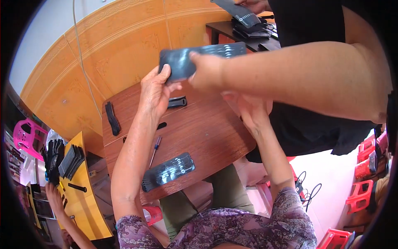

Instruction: Inspecting and aligning black elastic garment straps at a workstation.

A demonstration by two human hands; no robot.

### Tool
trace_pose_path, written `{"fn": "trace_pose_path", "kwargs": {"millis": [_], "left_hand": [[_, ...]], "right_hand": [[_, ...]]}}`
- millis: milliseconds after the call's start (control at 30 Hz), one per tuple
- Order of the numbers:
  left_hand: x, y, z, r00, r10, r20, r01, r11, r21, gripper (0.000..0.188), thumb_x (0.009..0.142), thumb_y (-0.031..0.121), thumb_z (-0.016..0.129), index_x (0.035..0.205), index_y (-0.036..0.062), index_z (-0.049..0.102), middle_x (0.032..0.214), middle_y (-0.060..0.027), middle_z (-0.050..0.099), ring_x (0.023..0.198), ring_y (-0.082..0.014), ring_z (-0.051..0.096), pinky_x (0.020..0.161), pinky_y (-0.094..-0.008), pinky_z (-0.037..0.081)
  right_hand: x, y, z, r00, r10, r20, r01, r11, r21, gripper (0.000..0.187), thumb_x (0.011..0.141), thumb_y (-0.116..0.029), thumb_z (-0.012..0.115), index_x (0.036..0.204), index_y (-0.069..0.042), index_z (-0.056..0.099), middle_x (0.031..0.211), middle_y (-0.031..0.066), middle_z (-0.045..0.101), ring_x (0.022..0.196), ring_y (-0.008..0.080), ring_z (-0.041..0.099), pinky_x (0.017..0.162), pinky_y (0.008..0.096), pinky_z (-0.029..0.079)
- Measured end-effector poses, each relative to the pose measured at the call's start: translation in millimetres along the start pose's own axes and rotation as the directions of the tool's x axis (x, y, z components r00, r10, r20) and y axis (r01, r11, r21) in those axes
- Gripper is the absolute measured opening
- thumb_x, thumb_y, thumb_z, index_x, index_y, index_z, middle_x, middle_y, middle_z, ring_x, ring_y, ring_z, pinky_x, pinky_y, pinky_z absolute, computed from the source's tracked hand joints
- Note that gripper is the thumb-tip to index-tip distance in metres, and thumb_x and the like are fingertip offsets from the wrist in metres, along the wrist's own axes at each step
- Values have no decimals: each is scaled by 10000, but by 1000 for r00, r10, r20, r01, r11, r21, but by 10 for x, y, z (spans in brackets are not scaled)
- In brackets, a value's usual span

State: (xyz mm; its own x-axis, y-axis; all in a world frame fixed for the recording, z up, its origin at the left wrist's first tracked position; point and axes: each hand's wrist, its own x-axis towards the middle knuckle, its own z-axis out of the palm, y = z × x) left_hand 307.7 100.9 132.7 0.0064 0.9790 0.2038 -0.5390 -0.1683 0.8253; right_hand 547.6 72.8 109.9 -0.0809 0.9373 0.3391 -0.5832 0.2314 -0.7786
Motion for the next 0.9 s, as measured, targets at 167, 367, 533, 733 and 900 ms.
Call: {"fn": "trace_pose_path", "kwargs": {"millis": [167,367,533,733,900], "left_hand": [[112,30,317,994,7,105,-23,988,151,300,923,150,522,1127,-69,522,981,-217,639,787,-233,657,592,-303,535],[-64,-41,-23,983,-183,7,164,899,407,269,909,139,538,1085,-64,557,876,-178,665,687,-193,654,518,-276,500],[-357,-121,-482,960,-227,-166,278,855,438,219,916,109,523,1033,-71,563,809,-172,656,616,-181,640,453,-241,479],[-693,-122,-925,943,-249,-219,320,858,403,212,915,125,527,1023,-52,573,818,-168,662,618,-181,641,475,-246,485],[-904,-174,-963,948,-259,-186,306,902,304,195,909,111,532,1012,-47,580,825,-175,667,635,-186,651,494,-251,500]], "right_hand": [[290,-157,-117,974,-225,14,225,964,-142,366,853,-178,637,1157,-13,515,1184,96,553,1039,185,556,743,311,500],[101,196,-449,991,65,-115,-89,973,-214,290,887,-152,572,1100,42,544,1026,157,647,841,152,632,666,233,497],[-13,386,-518,971,207,-121,-229,949,-215,204,894,-89,537,1039,47,580,897,161,676,720,142,643,612,213,488],[-66,562,-517,952,291,-93,-306,908,-286,165,888,-77,545,978,46,606,815,151,676,643,130,626,557,202,470],[-182,724,-493,932,356,-66,-359,883,-302,150,889,-80,548,951,43,608,784,144,672,621,123,611,537,203,458]]}}
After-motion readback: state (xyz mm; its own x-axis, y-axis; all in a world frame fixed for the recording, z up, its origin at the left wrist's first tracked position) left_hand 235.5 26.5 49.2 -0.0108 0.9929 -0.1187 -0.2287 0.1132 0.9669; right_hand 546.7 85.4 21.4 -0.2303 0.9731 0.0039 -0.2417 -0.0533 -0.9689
